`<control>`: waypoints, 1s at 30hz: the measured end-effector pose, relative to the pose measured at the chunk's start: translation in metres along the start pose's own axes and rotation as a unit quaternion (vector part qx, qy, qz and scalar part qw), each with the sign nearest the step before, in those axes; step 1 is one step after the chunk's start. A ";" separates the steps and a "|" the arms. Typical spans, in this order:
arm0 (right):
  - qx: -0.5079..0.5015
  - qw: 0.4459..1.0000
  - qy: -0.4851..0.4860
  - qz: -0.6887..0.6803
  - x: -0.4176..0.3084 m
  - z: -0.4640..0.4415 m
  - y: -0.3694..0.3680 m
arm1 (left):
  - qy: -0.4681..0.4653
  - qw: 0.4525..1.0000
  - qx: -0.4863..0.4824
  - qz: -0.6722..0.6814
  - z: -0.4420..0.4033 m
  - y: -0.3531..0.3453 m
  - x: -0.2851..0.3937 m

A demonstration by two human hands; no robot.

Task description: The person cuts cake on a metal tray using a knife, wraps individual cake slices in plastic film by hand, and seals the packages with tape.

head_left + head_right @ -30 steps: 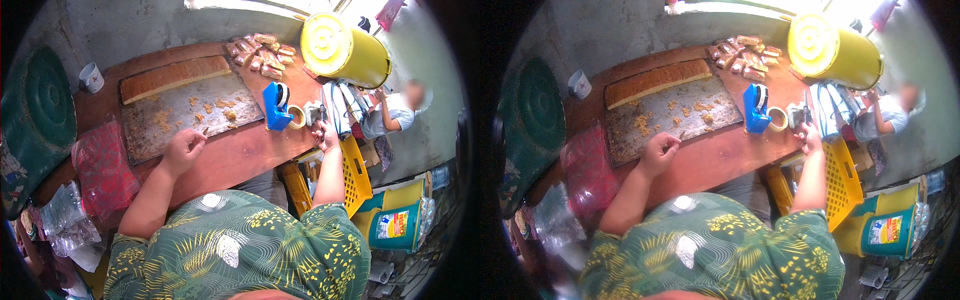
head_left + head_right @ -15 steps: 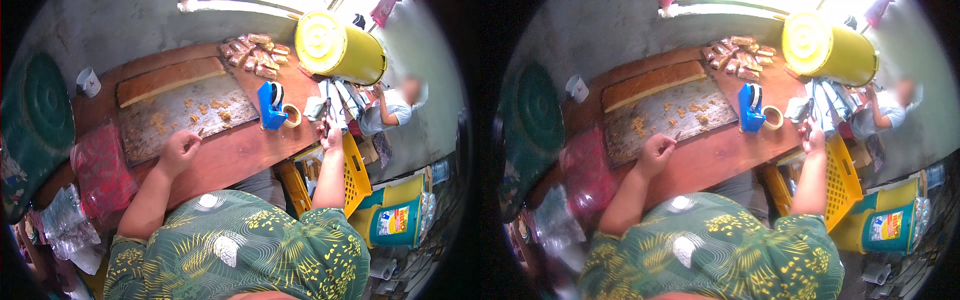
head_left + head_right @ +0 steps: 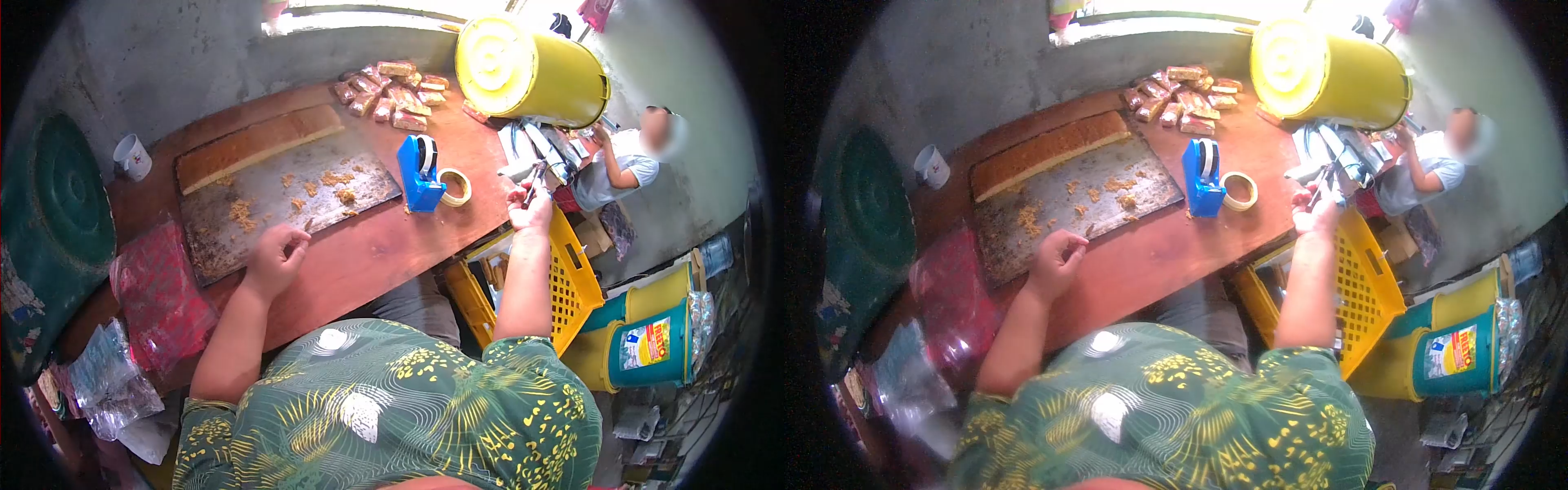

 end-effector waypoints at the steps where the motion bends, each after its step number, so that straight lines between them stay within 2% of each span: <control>1: -0.004 1.000 0.004 -0.019 0.002 0.000 0.000 | 0.004 1.000 -0.004 0.000 0.001 0.000 0.000; 7: -0.079 0.995 -0.025 -0.064 0.014 -0.001 -0.011 | 0.013 1.000 -0.009 -0.012 0.001 0.002 0.002; 10: -0.071 0.996 -0.015 -0.055 0.020 0.027 -0.030 | 0.004 1.000 -0.014 -0.016 0.001 0.002 0.000; 16: -0.115 0.992 -0.005 -0.055 0.020 0.013 -0.016 | 0.010 1.000 -0.021 -0.006 -0.002 0.005 0.001; 17: -0.097 0.994 0.009 -0.055 0.020 0.016 -0.019 | 0.013 1.000 -0.021 0.004 -0.003 0.005 0.002; 22: -0.097 0.994 -0.018 -0.057 0.015 0.008 -0.017 | 0.017 1.000 -0.005 0.013 -0.002 0.006 0.003; 24: -0.130 0.991 0.004 -0.028 0.014 0.007 -0.018 | -0.005 1.000 0.003 0.005 -0.002 0.005 0.002; 27: -0.194 0.981 0.003 -0.017 0.018 0.009 -0.020 | 0.015 1.000 -0.028 -0.002 -0.002 0.008 0.003; 30: -0.201 0.978 -0.042 -0.036 0.023 0.025 -0.030 | 0.035 0.999 -0.035 0.011 -0.003 0.010 0.005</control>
Point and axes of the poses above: each hand's wrist, its own z-axis away from the middle knuckle, its own y-axis out of the back of the hand, x = y × z, the point moved 2 cm from there along -z, towards the middle knuckle, and after that the axes turned 13 degrees about -y, right-handed, at the moved point
